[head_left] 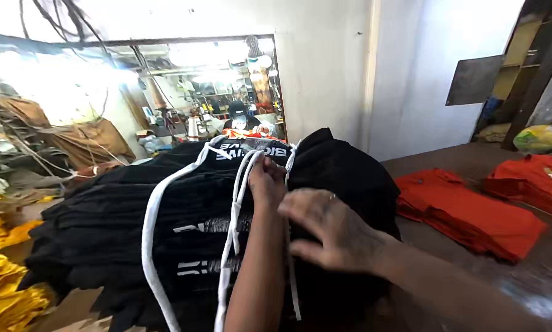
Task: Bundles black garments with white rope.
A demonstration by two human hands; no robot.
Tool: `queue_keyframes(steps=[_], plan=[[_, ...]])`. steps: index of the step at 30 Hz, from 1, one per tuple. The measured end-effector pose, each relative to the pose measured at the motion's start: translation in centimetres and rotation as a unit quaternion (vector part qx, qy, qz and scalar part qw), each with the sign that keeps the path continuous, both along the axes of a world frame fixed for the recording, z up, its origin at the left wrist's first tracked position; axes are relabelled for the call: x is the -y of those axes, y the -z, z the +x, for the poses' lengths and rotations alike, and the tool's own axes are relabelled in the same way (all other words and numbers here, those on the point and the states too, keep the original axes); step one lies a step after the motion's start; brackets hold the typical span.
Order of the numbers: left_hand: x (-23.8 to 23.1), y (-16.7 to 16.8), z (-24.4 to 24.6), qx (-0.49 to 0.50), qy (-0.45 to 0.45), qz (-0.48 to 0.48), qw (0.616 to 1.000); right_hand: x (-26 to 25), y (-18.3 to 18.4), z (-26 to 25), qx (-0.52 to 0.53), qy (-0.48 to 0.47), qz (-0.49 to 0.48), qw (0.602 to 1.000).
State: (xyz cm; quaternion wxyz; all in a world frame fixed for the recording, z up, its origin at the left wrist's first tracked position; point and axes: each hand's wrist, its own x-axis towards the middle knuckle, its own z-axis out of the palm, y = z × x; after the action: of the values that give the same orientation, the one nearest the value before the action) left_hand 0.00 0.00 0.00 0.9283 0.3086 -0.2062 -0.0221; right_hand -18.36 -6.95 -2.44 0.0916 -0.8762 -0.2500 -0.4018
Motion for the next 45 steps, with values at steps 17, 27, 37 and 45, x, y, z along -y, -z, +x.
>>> queue_keyframes(steps=[17, 27, 37, 45], plan=[[-5.1, 4.7, -11.9, 0.205, -0.152, 0.327, 0.91, 1.3, 2.1, 4.5, -0.298, 0.268, 0.07, 0.914], [-22.7, 15.9, -34.7, 0.108, -0.177, 0.329, 0.921, -2.3, 2.0, 0.2, -0.32, 0.279, 0.038, 0.904], [-21.0, 18.8, -32.6, 0.045, -0.057, 0.012, 0.997, -3.2, 8.0, -1.2, 0.062, -0.099, -0.084, 0.99], [-17.5, 13.9, -31.1, 0.23, 0.129, -0.061, 0.963, -1.2, 7.8, 2.7, 0.108, -0.108, -0.04, 0.987]])
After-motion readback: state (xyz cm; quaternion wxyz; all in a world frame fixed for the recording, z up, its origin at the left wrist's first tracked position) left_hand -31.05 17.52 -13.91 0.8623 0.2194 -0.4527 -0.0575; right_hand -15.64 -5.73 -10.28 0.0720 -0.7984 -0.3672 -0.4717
